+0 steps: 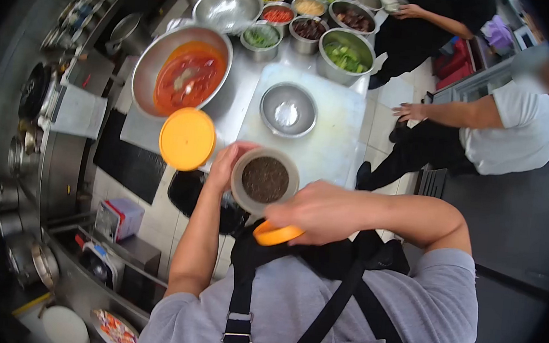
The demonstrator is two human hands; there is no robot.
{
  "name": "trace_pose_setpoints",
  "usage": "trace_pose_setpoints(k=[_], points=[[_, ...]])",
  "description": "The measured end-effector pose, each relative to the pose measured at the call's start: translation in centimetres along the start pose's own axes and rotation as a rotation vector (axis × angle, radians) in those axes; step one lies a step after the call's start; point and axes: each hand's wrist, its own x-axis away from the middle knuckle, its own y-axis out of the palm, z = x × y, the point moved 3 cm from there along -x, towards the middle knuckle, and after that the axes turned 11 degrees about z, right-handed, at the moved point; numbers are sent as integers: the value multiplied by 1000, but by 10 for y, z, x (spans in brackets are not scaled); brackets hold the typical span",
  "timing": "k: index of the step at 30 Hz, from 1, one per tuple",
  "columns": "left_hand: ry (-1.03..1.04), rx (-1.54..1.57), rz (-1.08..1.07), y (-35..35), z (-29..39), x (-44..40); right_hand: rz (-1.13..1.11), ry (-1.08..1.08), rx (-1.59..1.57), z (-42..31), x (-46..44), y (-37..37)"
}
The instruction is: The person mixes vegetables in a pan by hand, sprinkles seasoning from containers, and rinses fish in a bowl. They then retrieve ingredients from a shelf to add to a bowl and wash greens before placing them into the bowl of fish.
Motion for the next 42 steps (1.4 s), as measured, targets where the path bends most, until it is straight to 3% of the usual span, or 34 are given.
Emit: trace_pose_setpoints(k=[2, 6, 9, 10, 11, 13, 15, 17, 19, 21, 22, 26, 27, 29, 34, 38, 39, 41, 42], points=[[69, -38, -25, 1, 12, 9, 142, 72, -86, 8, 22, -24], [225, -248, 143, -7, 18, 31, 524, 439, -41, 68, 67, -64], [176, -435, 317, -2, 28, 51, 637, 470, 362, 131, 56, -31], [201, -535, 348, 3, 31, 55, 586, 514, 523, 155, 51, -6], [200, -537, 360, 6, 33, 59, 578, 365, 575, 187, 49, 24], [215, -769, 365, 11, 35, 65, 412, 319, 589, 209, 45, 62], [150, -773, 433, 12, 37, 74, 432, 279, 481, 204, 48, 49], [142, -787, 507, 14, 38, 84, 432, 232, 362, 174, 33, 24], [80, -776, 578, 15, 44, 98, 508, 399, 232, 125, 10, -16], [134, -817, 610, 9, 44, 109, 388, -31, 258, 86, -22, -3], [137, -844, 615, 8, 49, 114, 263, -150, 233, 69, -42, 16], [170, -870, 621, 3, 71, 151, -209, -203, 649, 41, -112, 126], [265, -880, 676, -7, 62, 160, -285, -213, 726, 42, -124, 149], [254, -882, 732, -22, 65, 193, -234, -290, 674, 19, -142, 179], [236, -796, 958, -86, 36, 301, -448, -314, 653, -12, -188, 285], [146, -734, 1134, -139, 35, 425, -577, -354, 589, -123, -234, 367], [100, -713, 1191, -152, 35, 460, -594, -395, 611, -145, -253, 389], [23, -689, 1339, -181, 40, 530, -646, -696, 664, -203, -285, 436], [87, -714, 1461, -195, 40, 565, -677, -776, 537, -238, -304, 450]])
